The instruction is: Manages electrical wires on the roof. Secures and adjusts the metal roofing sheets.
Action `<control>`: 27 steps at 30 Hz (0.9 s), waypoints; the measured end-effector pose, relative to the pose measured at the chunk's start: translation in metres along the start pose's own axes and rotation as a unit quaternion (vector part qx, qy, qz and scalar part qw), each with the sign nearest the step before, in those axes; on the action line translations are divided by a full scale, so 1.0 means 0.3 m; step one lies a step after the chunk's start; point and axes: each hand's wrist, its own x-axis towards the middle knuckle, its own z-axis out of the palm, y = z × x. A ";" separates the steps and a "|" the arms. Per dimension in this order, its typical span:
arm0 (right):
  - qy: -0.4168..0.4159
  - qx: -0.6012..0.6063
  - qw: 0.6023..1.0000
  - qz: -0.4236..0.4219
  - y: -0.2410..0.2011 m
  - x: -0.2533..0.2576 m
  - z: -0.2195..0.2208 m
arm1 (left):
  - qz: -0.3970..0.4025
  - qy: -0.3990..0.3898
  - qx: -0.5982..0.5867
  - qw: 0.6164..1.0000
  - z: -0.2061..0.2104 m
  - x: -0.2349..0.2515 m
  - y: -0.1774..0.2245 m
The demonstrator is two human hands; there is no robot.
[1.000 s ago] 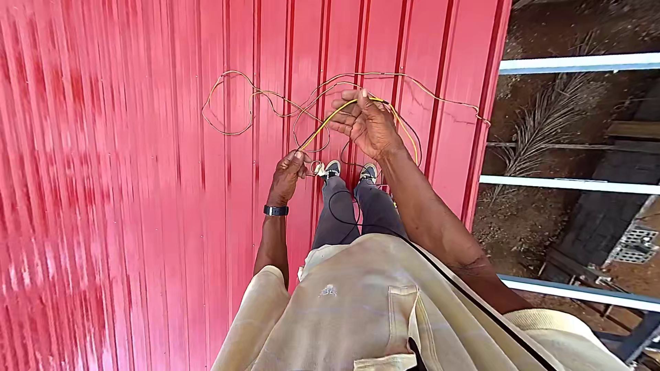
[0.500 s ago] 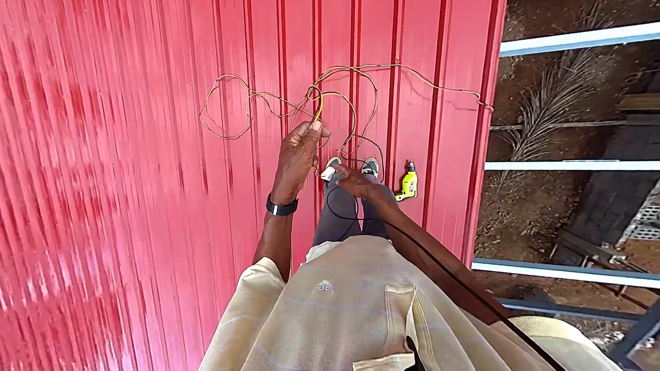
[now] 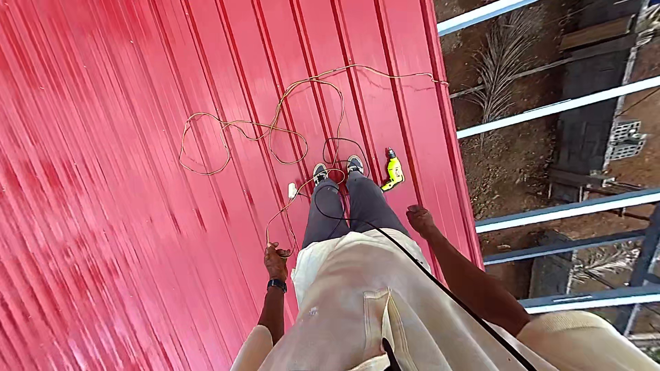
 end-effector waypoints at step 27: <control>0.002 0.460 0.887 0.030 -0.041 -0.185 0.134 | 0.130 0.132 -0.054 0.981 -0.251 0.342 0.611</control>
